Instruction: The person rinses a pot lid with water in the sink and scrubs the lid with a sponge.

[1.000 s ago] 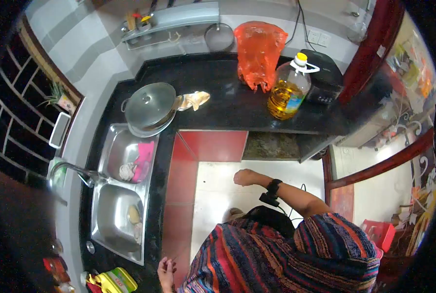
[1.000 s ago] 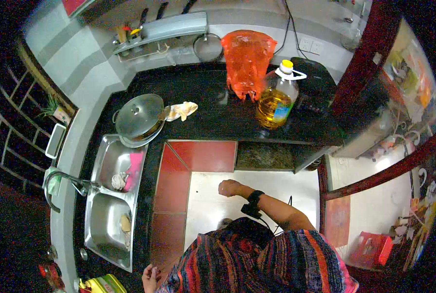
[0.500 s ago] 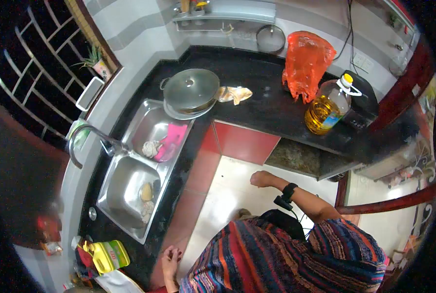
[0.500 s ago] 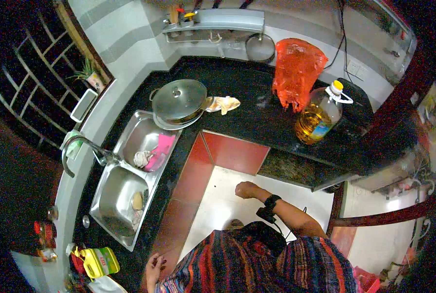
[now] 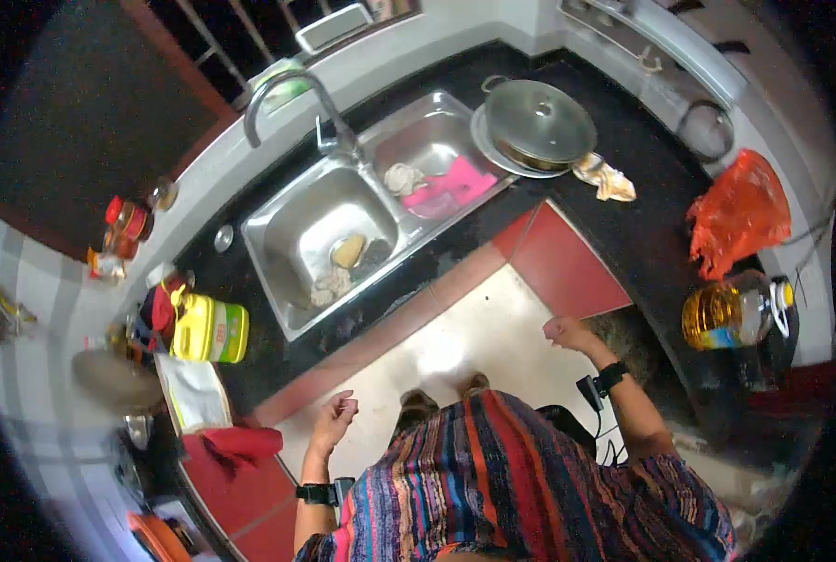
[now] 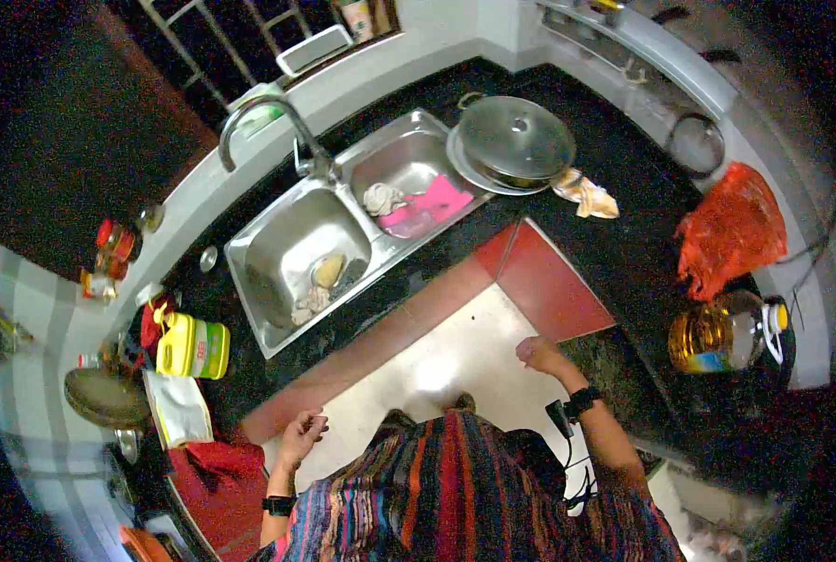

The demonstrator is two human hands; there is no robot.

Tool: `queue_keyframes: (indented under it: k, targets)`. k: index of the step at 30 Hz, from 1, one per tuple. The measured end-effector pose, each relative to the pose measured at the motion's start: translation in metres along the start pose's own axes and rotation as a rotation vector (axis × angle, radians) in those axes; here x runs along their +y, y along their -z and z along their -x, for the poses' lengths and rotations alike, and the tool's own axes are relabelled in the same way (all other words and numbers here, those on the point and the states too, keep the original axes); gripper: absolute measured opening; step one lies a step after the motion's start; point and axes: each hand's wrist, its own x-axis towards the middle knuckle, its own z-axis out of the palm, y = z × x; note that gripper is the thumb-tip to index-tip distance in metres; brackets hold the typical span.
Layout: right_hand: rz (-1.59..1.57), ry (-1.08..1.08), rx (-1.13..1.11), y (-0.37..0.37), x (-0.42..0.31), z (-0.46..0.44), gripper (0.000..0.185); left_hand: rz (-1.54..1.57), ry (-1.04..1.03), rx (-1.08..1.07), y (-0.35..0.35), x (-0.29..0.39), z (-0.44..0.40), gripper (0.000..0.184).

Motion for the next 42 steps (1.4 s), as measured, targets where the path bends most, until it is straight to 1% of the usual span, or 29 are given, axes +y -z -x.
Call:
queue_keyframes:
  k: [1,2,3,5,7,8,9,11,12,13,14,16,17,20,22,24,25,27,28,29,30,31,32,34,35,36,38,40,42]
  targets:
    - [0.135,0.009,-0.043,0.004,-0.009,-0.006,0.016,0.020,0.030,-0.011,-0.001,-0.004,0.006,0.041]
    - [0.143,0.016,-0.072,0.003,0.003,-0.023,0.016,0.030,0.053,0.009,-0.002,-0.009,0.012,0.041]
    - [-0.006,0.058,-0.036,0.002,0.023,-0.046,0.015,0.038,0.077,-0.001,-0.002,-0.009,0.017,0.041]
    - [-0.216,0.192,0.019,0.006,0.022,-0.069,0.009,0.058,0.094,-0.005,-0.001,-0.023,0.020,0.040]
    - [-0.092,0.161,0.019,0.028,-0.053,-0.052,0.011,0.087,0.112,0.024,0.002,-0.025,0.018,0.040]
    - [0.021,0.127,0.041,0.035,-0.082,-0.049,0.021,0.102,0.117,0.036,0.006,-0.024,0.013,0.041]
    - [0.026,0.124,0.031,0.035,-0.089,-0.056,0.021,0.108,0.126,0.039,0.012,-0.028,0.004,0.041]
    - [0.023,0.189,0.060,0.036,-0.099,-0.066,0.020,-0.058,0.043,0.048,0.027,-0.035,-0.021,0.040]
    - [0.040,0.188,0.056,0.035,-0.098,-0.073,0.020,-0.042,0.044,0.048,0.032,-0.021,-0.030,0.040]
    - [0.010,0.080,0.032,0.033,-0.091,-0.080,0.016,0.032,-0.045,0.074,0.038,0.004,-0.040,0.039]
    - [-0.020,-0.030,0.009,0.034,-0.085,-0.084,0.013,0.105,-0.135,0.102,0.046,0.027,-0.055,0.038]
    - [0.012,-0.008,-0.021,0.040,-0.084,-0.082,0.011,0.150,-0.192,0.074,0.068,0.053,-0.098,0.036]
    - [0.019,0.012,-0.055,0.040,-0.082,-0.079,0.020,0.021,-0.217,0.090,0.078,0.071,-0.119,0.035]
    - [0.042,-0.055,0.006,0.043,-0.041,-0.082,0.025,-0.348,-0.407,0.087,0.100,0.097,-0.209,0.033]
    - [-0.003,-0.106,-0.001,0.048,-0.060,-0.073,0.026,-0.422,-0.348,0.044,0.102,0.096,-0.279,0.032]
    - [-0.057,-0.159,-0.002,0.050,-0.079,-0.065,0.026,-0.374,-0.193,-0.046,0.094,0.073,-0.356,0.033]
    - [-0.070,-0.119,0.007,0.050,-0.084,-0.062,0.024,-0.371,-0.188,-0.069,0.088,0.071,-0.380,0.033]
    - [-0.085,-0.089,0.023,0.050,-0.106,-0.056,0.023,-0.849,-0.341,-0.047,0.077,0.075,-0.416,0.031]
    - [0.136,-0.047,0.066,0.048,-0.130,-0.052,0.021,-0.847,-0.346,-0.059,0.070,0.074,-0.423,0.031]
    - [0.359,-0.003,0.107,0.050,-0.141,-0.053,0.019,-0.702,-0.478,0.050,0.061,0.075,-0.428,0.032]
    - [0.360,-0.015,0.110,0.053,-0.138,-0.056,0.019,-0.549,-0.602,0.157,0.052,0.072,-0.436,0.034]
    - [0.341,0.004,0.085,0.053,-0.131,-0.058,0.018,-0.629,-0.517,0.100,0.047,0.071,-0.446,0.054]
    - [0.320,0.024,0.063,0.053,-0.121,-0.059,0.016,-0.626,-0.522,0.088,0.041,0.069,-0.456,0.054]
    - [0.289,-0.035,0.093,0.053,-0.098,-0.064,0.017,-0.536,-0.261,0.028,0.028,0.054,-0.476,0.050]
    - [0.370,0.072,0.089,0.057,-0.093,-0.071,0.017,-0.620,-0.397,0.221,0.021,0.037,-0.473,0.044]
    - [0.448,0.180,0.078,0.061,-0.088,-0.075,0.016,-0.620,-0.395,0.216,0.023,0.038,-0.479,0.044]
    - [0.448,0.123,0.054,0.073,-0.118,-0.086,0.017,-0.916,-0.206,0.128,0.032,0.045,-0.475,0.039]
    - [0.451,0.079,0.033,0.088,-0.117,-0.100,0.018,-1.004,-0.219,0.105,0.042,0.084,-0.448,0.034]
    - [0.414,0.169,0.033,0.102,-0.101,-0.115,0.018,-0.957,-0.346,0.091,0.046,0.111,-0.427,0.047]
